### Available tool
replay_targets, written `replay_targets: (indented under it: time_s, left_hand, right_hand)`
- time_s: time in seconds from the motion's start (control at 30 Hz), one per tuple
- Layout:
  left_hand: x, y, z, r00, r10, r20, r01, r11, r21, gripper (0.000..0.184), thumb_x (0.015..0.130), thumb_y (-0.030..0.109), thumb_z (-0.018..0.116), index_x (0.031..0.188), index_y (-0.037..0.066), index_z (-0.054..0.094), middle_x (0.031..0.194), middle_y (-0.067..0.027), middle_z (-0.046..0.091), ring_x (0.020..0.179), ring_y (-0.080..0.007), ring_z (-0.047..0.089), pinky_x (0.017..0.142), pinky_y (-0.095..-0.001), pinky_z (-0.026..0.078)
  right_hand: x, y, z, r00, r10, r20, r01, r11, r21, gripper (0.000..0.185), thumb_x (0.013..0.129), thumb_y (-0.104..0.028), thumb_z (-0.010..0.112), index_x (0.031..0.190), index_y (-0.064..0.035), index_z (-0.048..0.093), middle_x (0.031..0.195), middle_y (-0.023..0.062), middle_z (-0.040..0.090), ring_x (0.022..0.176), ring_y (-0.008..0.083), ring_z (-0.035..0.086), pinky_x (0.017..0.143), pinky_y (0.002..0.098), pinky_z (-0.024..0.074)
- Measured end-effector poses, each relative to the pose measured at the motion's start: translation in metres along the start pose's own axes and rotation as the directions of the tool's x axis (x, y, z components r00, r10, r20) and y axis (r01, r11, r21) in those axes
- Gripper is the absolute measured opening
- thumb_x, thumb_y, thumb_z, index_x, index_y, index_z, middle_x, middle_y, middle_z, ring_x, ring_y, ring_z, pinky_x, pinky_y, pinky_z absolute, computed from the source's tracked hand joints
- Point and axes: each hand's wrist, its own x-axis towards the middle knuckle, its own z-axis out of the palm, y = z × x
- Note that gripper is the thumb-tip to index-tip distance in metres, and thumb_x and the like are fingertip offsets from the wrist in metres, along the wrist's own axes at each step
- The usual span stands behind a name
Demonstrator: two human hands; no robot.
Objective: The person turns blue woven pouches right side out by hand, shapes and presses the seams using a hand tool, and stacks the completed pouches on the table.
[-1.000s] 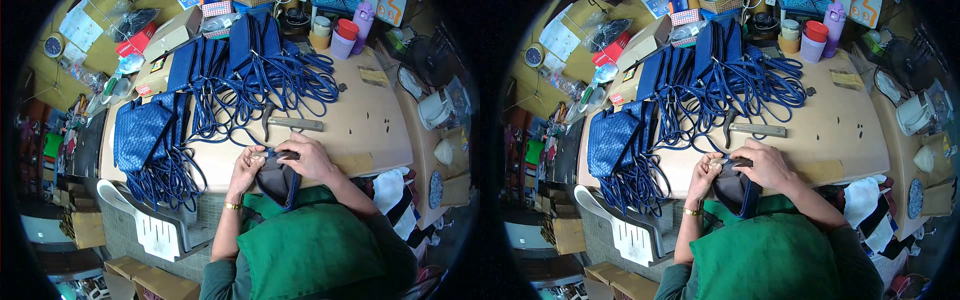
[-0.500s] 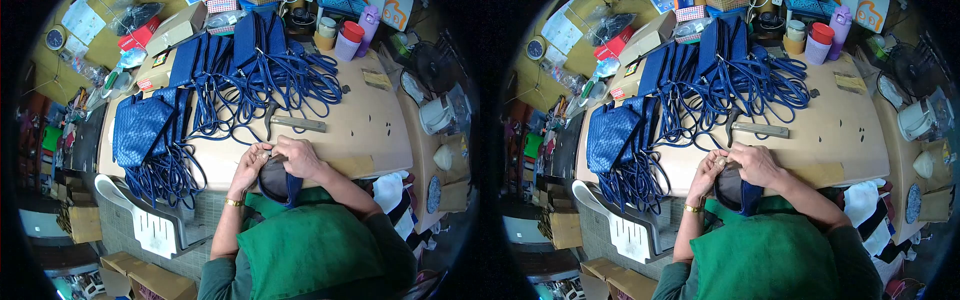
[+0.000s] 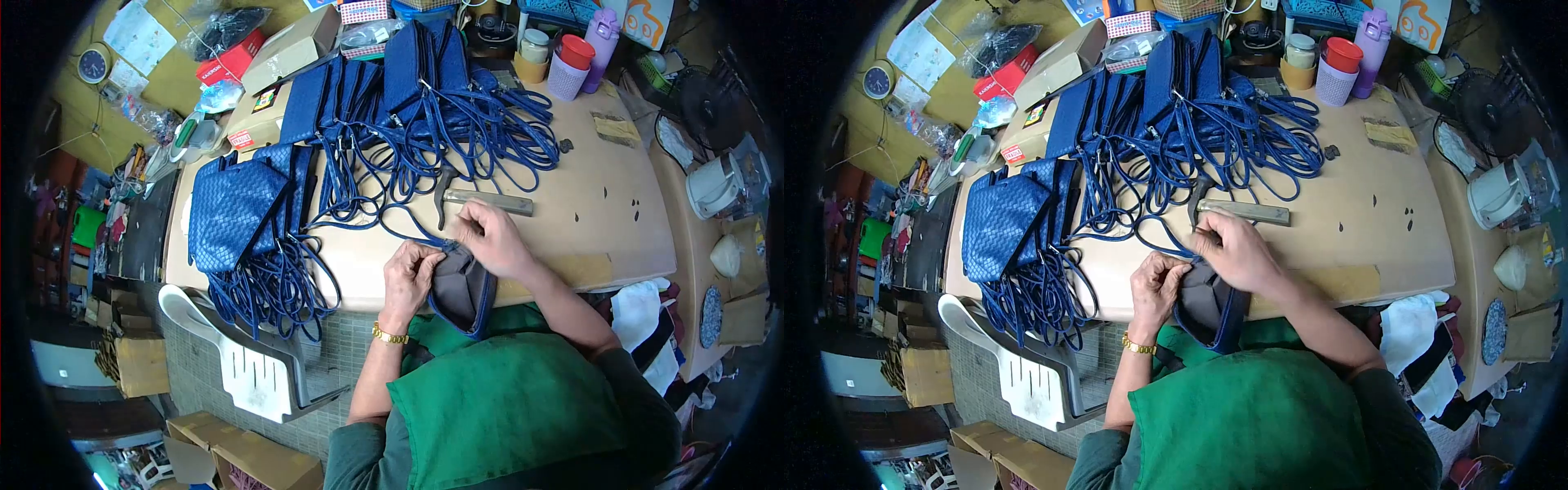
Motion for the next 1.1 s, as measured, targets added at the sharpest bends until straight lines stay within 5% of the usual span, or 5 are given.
replay_targets:
  time_s: [0.4, 0.47, 0.53, 0.67, 1.1]
  left_hand:
    - [-0.024, -0.032, -0.013, 0.795, -0.558, -0.238, 0.213, 0.624, -0.752, 0.031, 0.103, 0.028, 0.044, 0.078, 0.009, 0.048, 0.063, 0.0008, 0.054, 0.052, -0.0075, 0.05, 0.048, -0.02, 0.039]
    - [-0.028, -0.047, -0.047, 0.801, -0.563, -0.203, 0.536, 0.826, -0.177, 0.025, 0.099, 0.027, 0.052, 0.084, 0.008, 0.05, 0.081, -0.0037, 0.059, 0.068, -0.0121, 0.058, 0.06, -0.0239, 0.046]
    - [-0.018, -0.017, -0.056, 0.952, 0.137, -0.274, 0.086, 0.74, 0.667, 0.025, 0.091, 0.024, 0.065, 0.1, 0.004, 0.053, 0.107, -0.0095, 0.057, 0.094, -0.0172, 0.058, 0.082, -0.0307, 0.047]
    - [-0.012, 0.007, -0.048, 0.932, -0.359, 0.052, 0.357, 0.884, -0.303, 0.053, 0.079, 0.005, 0.072, 0.124, 0.001, 0.045, 0.123, -0.014, 0.052, 0.109, -0.0196, 0.054, 0.094, -0.0366, 0.045]
    - [-0.004, -0.008, -0.002, 0.835, -0.324, 0.446, 0.551, 0.489, -0.677, 0.045, 0.089, -0.008, 0.04, 0.133, 0.001, 0.04, 0.121, -0.0101, 0.057, 0.114, -0.016, 0.054, 0.102, -0.0279, 0.038]
  right_hand:
    - [-0.034, -0.018, -0.002, 0.991, -0.123, -0.056, 0.085, 0.891, -0.446, 0.032, 0.083, -0.007, 0.066, 0.112, -0.0059, 0.053, 0.102, 0.0122, 0.051, 0.092, 0.0298, 0.058, 0.079, 0.0396, 0.047]
    - [-0.033, -0.014, -0.001, 0.99, -0.114, -0.081, 0.079, 0.933, -0.351, 0.033, 0.083, -0.003, 0.064, 0.114, -0.0059, 0.053, 0.101, 0.0115, 0.051, 0.09, 0.0271, 0.058, 0.078, 0.0364, 0.0473]
    - [-0.031, -0.014, 0.003, 0.973, -0.137, -0.185, 0.085, 0.96, -0.265, 0.037, 0.081, 0.005, 0.059, 0.116, -0.0038, 0.05, 0.099, 0.0092, 0.051, 0.089, 0.0185, 0.056, 0.077, 0.0283, 0.0459]
    - [-0.025, 0.005, 0.011, 0.977, -0.117, -0.179, 0.098, 0.989, -0.111, 0.037, 0.081, 0.009, 0.056, 0.116, -0.001, 0.048, 0.099, 0.0072, 0.051, 0.089, 0.0129, 0.052, 0.074, 0.0256, 0.0454]
    - [-0.031, 0.002, -0.029, 0.97, -0.146, -0.196, 0.098, 0.967, -0.235, 0.018, 0.079, -0.002, 0.069, 0.096, -0.0008, 0.064, 0.093, 0.0096, 0.058, 0.083, 0.0241, 0.063, 0.074, 0.0332, 0.0499]
